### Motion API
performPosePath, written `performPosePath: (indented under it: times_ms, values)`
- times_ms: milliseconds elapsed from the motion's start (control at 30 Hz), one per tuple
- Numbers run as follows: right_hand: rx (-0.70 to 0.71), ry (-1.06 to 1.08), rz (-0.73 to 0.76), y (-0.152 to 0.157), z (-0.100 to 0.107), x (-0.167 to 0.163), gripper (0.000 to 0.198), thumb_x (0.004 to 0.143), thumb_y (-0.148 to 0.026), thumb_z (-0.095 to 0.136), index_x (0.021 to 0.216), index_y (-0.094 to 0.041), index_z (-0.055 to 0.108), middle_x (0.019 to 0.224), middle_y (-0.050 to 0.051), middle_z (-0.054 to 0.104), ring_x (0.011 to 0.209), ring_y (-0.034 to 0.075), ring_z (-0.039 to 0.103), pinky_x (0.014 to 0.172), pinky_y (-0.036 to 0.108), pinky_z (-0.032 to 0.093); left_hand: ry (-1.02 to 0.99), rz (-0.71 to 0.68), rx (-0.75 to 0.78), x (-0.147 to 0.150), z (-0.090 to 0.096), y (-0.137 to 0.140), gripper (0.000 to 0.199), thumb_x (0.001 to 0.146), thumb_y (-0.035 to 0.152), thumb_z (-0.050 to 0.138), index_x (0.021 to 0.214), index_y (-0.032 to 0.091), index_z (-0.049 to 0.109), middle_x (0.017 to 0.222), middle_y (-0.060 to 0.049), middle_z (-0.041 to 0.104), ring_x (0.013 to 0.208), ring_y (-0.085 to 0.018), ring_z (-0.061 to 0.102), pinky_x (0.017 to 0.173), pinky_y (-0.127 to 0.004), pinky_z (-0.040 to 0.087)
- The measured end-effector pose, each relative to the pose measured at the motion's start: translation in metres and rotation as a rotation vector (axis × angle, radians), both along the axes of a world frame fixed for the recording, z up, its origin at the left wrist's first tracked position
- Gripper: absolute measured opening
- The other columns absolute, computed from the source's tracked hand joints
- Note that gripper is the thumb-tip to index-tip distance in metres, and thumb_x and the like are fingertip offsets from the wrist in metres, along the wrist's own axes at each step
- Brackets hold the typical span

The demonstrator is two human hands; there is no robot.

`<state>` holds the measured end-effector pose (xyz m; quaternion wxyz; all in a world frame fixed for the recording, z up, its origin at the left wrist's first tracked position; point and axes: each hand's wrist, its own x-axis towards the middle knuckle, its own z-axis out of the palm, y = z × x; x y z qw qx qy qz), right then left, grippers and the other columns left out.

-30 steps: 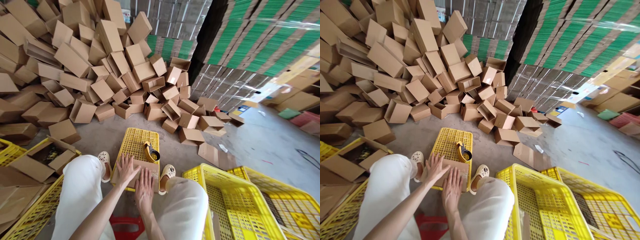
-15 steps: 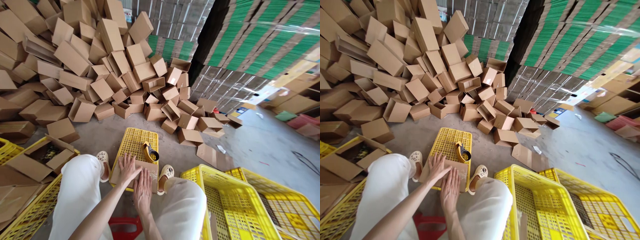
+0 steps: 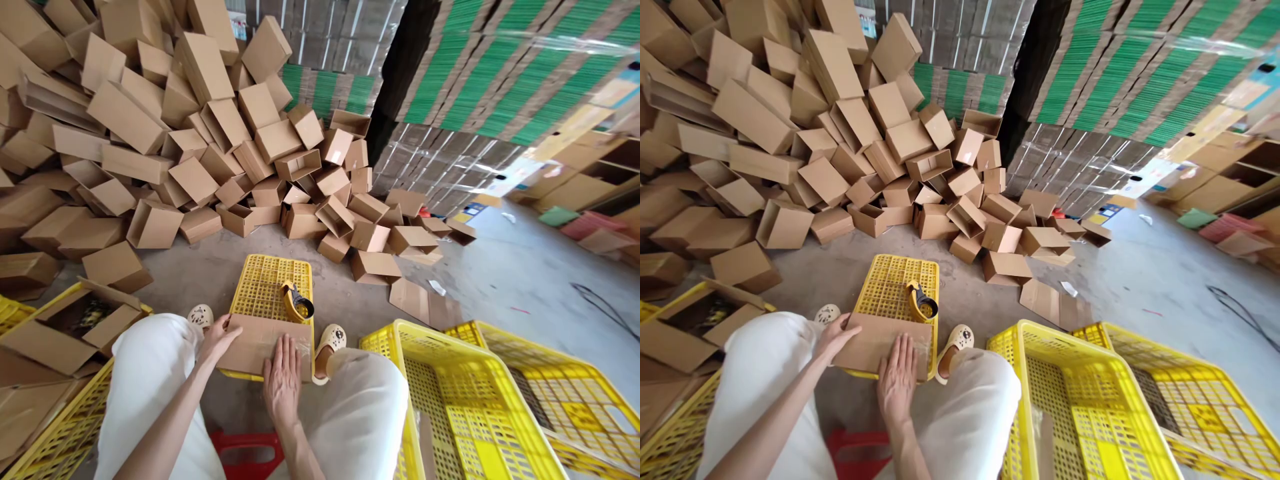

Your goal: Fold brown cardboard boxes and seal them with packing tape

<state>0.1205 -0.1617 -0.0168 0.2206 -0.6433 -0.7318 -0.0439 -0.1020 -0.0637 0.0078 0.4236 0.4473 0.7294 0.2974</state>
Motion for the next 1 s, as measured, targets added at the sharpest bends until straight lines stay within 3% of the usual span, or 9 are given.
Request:
performPosePath:
  times_ms: [133,333,500,667,833,1000]
  values:
    - [-0.017,-0.025,0.005,0.0,0.0,0.002,0.061,0.11,-0.033,0.039,0.166,-0.011,0.035,0.169,0.017,0.039,0.158,0.033,0.037,0.126,0.052,0.032,-0.082,0.01,0.06,-0.01,-0.008,-0.007,0.034,0.082,0.028,0.071,0.115,0.02,0.076,0.116,-0.01,0.083,0.112,-0.026,0.077,0.097,-0.033,0.059]
    - [-0.035,-0.014,-0.011,0.004,0.004,-0.011,0.055,0.11,-0.032,0.039,0.163,-0.015,0.043,0.169,0.016,0.041,0.158,0.033,0.036,0.127,0.055,0.028,-0.078,0.076,0.132,-0.01,-0.012,-0.014,0.029,0.078,0.037,0.071,0.101,0.021,0.079,0.111,-0.01,0.083,0.106,-0.028,0.079,0.096,-0.035,0.06]
    - [-0.002,0.028,0.146,0.025,0.002,-0.048,0.05,0.107,-0.021,0.042,0.156,-0.016,0.052,0.162,0.013,0.053,0.154,0.027,0.042,0.126,0.048,0.032,-0.075,0.117,0.185,0.0,-0.014,-0.018,0.03,0.083,0.041,0.063,0.1,0.02,0.078,0.104,-0.01,0.084,0.097,-0.029,0.079,0.093,-0.04,0.061]
    - [-0.033,0.046,0.284,0.054,0.015,-0.072,0.05,0.1,-0.012,0.046,0.147,-0.019,0.062,0.15,0.011,0.063,0.139,0.027,0.053,0.116,0.042,0.041,-0.074,0.158,0.236,0.01,-0.016,-0.018,0.03,0.09,0.037,0.057,0.107,0.019,0.074,0.115,-0.011,0.081,0.11,-0.027,0.076,0.103,-0.04,0.057]
    - [-0.126,0.012,0.207,0.076,0.045,-0.057,0.04,0.101,-0.016,0.049,0.133,-0.027,0.07,0.132,0.01,0.07,0.106,0.027,0.062,0.089,0.038,0.047,-0.062,0.185,0.234,0.015,-0.022,-0.019,0.029,0.094,0.035,0.054,0.111,0.018,0.071,0.117,-0.013,0.078,0.116,-0.027,0.073,0.108,-0.041,0.052]
    - [-0.086,0.05,0.114,0.096,0.056,-0.049,0.027,0.107,-0.025,0.047,0.103,-0.023,0.074,0.102,0.008,0.071,0.095,0.024,0.061,0.086,0.034,0.044,-0.079,0.254,0.237,0.024,-0.03,-0.019,0.032,0.097,0.035,0.048,0.115,0.019,0.068,0.121,-0.014,0.075,0.12,-0.026,0.069,0.111,-0.042,0.049]
